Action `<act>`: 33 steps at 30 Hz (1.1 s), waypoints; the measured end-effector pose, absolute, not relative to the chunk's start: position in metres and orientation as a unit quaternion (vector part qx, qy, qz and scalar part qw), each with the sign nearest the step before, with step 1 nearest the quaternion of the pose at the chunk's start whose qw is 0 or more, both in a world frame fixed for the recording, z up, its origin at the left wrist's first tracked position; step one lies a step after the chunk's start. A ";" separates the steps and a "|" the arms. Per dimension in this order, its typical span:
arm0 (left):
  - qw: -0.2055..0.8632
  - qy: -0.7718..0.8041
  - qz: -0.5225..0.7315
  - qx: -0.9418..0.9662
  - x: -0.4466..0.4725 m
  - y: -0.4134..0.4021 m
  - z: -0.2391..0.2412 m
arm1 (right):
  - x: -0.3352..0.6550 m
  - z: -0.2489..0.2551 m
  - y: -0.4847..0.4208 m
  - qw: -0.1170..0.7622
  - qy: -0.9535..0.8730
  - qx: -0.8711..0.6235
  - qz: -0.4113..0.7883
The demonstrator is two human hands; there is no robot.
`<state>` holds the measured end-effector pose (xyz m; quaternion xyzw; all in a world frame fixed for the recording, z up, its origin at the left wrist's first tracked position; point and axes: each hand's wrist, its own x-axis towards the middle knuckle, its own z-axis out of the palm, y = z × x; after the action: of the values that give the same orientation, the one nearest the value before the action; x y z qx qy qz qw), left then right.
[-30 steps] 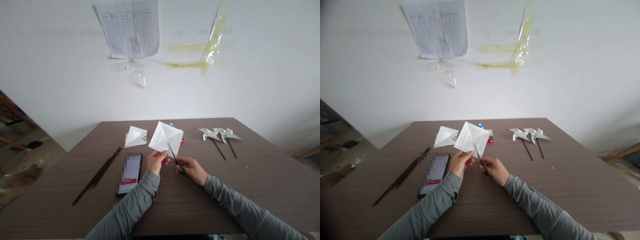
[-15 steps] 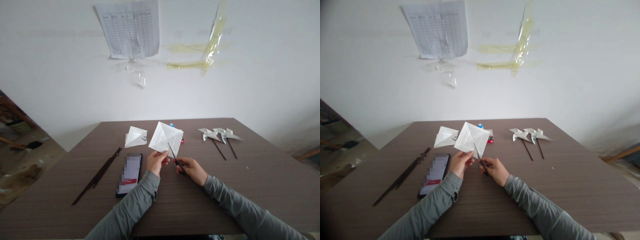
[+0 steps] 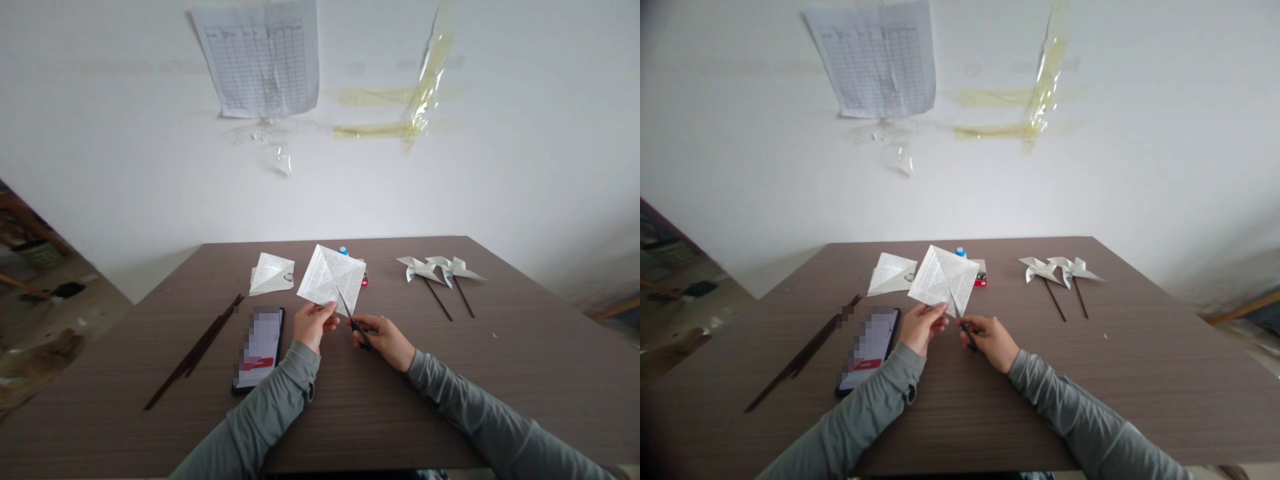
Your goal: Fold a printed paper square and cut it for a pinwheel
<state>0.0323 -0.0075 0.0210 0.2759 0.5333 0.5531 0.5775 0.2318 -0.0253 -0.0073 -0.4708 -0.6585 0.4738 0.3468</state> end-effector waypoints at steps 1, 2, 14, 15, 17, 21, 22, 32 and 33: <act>0.577 0.535 0.552 0.277 0.032 -0.007 0.021 | 0.232 -0.007 -0.026 0.343 -0.660 -0.472 0.473; 0.575 0.537 0.551 0.279 0.032 -0.007 0.021 | 0.232 -0.006 -0.026 0.339 -0.660 -0.475 0.473; 0.585 0.541 0.538 0.275 0.033 -0.009 0.025 | 0.233 -0.009 -0.025 0.338 -0.668 -0.475 0.463; 0.586 0.540 0.541 0.268 0.033 -0.009 0.026 | 0.233 -0.009 -0.026 0.338 -0.669 -0.475 0.460; 0.586 0.539 0.549 0.254 0.033 -0.010 0.028 | 0.233 -0.009 -0.026 0.338 -0.671 -0.479 0.455; 0.581 0.544 0.555 0.244 0.034 -0.009 0.029 | 0.234 -0.008 -0.026 0.328 -0.675 -0.489 0.444; 0.579 0.545 0.555 0.245 0.034 -0.009 0.029 | 0.234 -0.008 -0.026 0.327 -0.677 -0.489 0.442; 0.562 0.532 0.571 0.273 0.030 -0.007 0.024 | 0.240 -0.019 -0.021 0.314 -0.700 -0.464 0.442; 0.561 0.529 0.574 0.276 0.030 -0.007 0.023 | 0.242 -0.020 -0.021 0.308 -0.704 -0.461 0.445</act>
<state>0.0297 -0.0066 0.0235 0.2759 0.5289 0.5745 0.5605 0.2415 -0.0206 -0.0198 -0.4610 -0.7037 0.4446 0.3075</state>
